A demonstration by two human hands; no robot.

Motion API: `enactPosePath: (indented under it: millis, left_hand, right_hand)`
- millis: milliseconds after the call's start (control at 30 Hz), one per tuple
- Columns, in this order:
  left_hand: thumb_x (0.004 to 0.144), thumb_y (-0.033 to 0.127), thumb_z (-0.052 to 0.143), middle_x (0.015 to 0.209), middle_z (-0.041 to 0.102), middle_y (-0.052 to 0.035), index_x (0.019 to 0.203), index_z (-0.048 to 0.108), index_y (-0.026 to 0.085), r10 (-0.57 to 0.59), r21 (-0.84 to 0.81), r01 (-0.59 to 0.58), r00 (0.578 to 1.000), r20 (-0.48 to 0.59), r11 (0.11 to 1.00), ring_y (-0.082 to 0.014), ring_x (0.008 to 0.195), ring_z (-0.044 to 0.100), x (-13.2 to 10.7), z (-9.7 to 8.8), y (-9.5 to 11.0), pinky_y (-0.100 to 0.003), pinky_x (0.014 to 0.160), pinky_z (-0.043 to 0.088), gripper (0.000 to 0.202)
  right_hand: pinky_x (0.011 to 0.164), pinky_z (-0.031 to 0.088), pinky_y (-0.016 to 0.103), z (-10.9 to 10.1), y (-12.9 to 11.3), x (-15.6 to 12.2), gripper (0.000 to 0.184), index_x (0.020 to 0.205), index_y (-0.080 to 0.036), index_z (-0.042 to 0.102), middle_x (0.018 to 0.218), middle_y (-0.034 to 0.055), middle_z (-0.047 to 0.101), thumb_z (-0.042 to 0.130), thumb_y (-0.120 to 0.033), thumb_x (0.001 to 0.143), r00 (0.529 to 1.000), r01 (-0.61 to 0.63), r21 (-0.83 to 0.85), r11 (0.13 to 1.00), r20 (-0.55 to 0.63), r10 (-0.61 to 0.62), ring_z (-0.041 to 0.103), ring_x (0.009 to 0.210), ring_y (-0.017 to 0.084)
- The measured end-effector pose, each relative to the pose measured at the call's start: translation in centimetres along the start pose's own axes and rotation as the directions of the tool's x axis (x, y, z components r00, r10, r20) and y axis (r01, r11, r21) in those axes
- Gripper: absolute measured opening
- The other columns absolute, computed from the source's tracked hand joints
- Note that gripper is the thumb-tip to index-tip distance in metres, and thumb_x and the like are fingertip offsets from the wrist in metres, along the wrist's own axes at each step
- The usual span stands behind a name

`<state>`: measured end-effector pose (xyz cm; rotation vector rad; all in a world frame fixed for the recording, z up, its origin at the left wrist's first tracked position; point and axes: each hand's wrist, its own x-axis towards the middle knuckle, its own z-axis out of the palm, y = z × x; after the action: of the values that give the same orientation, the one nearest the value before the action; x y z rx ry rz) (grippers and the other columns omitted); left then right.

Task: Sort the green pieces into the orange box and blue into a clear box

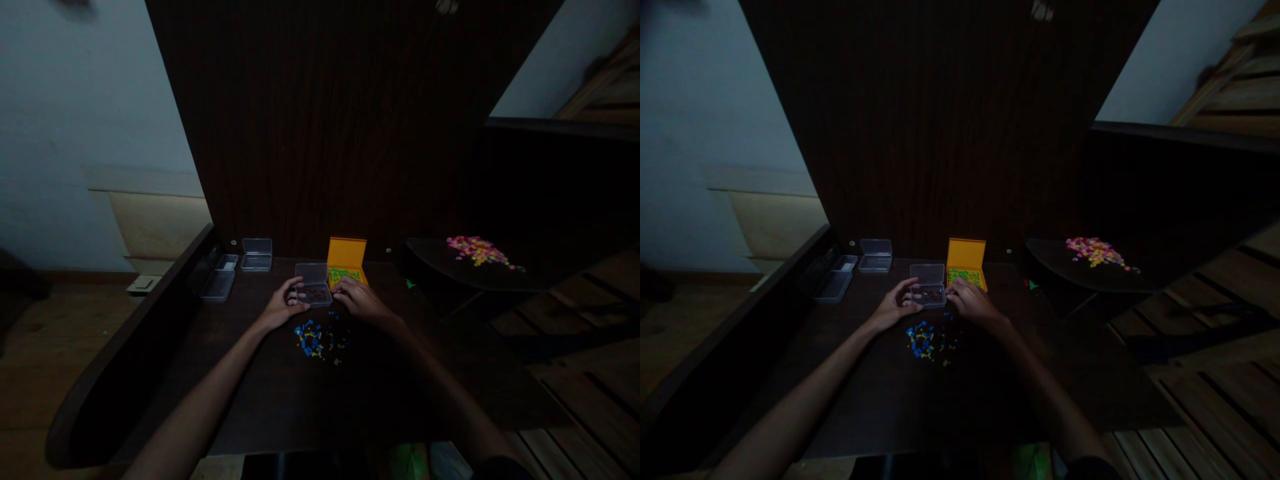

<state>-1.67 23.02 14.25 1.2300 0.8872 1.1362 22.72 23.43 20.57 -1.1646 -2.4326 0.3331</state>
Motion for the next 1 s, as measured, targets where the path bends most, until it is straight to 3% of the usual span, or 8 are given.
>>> enactPosePath:
  millis: [200,400,733,1000]
  left_hand:
    - [0.057,0.017,0.083,0.120,0.056,-0.0087,0.125,0.052,0.021,0.009,-0.027,-0.009,1.000,0.015,1.000,-0.0140,0.093,0.060,0.0,0.1,0.0,-0.029,0.080,0.053,0.075]
    - [0.057,0.020,0.083,0.099,0.064,-0.0048,0.127,0.049,0.018,-0.001,-0.018,0.002,0.999,0.035,1.000,-0.0142,0.086,0.062,-0.3,0.4,0.6,-0.029,0.079,0.052,0.077]
    - [0.056,0.019,0.083,0.096,0.065,-0.0041,0.126,0.049,0.017,-0.008,-0.018,0.009,0.999,0.034,1.000,-0.0125,0.082,0.062,-0.3,0.5,0.9,-0.026,0.076,0.052,0.077]
    - [0.055,0.017,0.084,0.117,0.060,-0.0085,0.124,0.052,0.019,-0.011,-0.026,0.012,1.000,0.015,1.000,-0.0123,0.086,0.061,-0.3,0.5,0.8,-0.028,0.080,0.053,0.076]
  right_hand:
    - [0.083,0.043,0.029,0.9,-2.7,4.0,0.016,0.100,-0.018,0.064,0.101,0.0063,0.061,0.050,-0.017,0.092,0.990,0.107,0.011,0.994,0.095,-0.108,0.057,0.094,0.017]
    - [0.078,0.043,0.026,2.4,-3.7,6.3,0.017,0.100,-0.016,0.067,0.100,0.0071,0.062,0.054,-0.014,0.089,0.971,0.119,-0.014,0.993,0.210,-0.113,0.059,0.090,0.017]
    - [0.076,0.041,0.025,2.4,-3.2,6.6,0.019,0.100,-0.019,0.072,0.096,0.0057,0.063,0.058,-0.014,0.087,0.955,0.165,0.005,0.986,0.248,-0.161,0.059,0.089,0.016]
    - [0.072,0.041,0.024,2.1,-1.9,6.5,0.018,0.094,-0.021,0.075,0.092,0.0051,0.064,0.068,-0.015,0.079,0.934,0.187,0.005,0.982,0.310,-0.180,0.059,0.086,0.017]
